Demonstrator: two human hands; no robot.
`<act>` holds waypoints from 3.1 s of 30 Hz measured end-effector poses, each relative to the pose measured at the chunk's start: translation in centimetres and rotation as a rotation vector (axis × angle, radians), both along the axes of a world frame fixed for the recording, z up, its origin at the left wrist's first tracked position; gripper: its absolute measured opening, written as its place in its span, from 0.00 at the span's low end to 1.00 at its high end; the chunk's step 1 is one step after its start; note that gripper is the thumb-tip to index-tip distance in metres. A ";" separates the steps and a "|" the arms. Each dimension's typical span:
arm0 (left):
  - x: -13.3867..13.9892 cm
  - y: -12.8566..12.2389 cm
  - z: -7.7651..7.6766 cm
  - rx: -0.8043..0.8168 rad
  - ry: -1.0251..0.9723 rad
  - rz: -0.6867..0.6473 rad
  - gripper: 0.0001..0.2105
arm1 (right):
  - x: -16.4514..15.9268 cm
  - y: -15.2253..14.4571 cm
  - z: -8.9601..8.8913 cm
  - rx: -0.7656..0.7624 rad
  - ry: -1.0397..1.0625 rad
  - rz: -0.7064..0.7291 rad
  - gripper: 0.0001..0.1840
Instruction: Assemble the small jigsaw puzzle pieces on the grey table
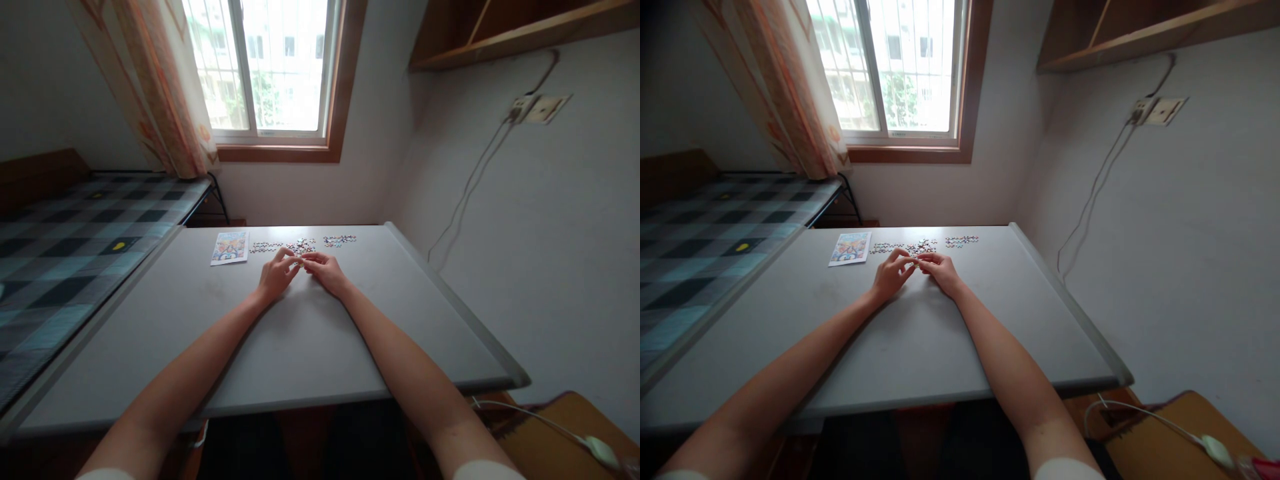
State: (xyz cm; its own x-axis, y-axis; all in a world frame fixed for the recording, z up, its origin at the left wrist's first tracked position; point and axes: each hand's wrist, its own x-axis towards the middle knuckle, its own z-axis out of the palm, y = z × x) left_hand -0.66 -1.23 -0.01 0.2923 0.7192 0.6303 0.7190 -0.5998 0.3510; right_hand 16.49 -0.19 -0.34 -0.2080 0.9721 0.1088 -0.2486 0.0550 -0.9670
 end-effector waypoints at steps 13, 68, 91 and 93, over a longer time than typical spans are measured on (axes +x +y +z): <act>0.2 -0.1 0.2 -0.060 -0.012 0.059 0.13 | 0.0 0.0 0.4 -0.072 0.100 -0.054 0.18; 0.3 0.1 0.3 -0.095 0.000 0.090 0.09 | 0.1 0.4 -0.5 0.338 -0.427 -0.241 0.13; 0.3 0.0 0.3 -0.087 0.036 0.070 0.10 | 0.2 0.3 -0.4 0.345 -0.449 -0.227 0.12; 0.3 0.0 0.3 -0.088 0.038 0.074 0.11 | 0.2 0.4 -0.5 0.347 -0.455 -0.231 0.12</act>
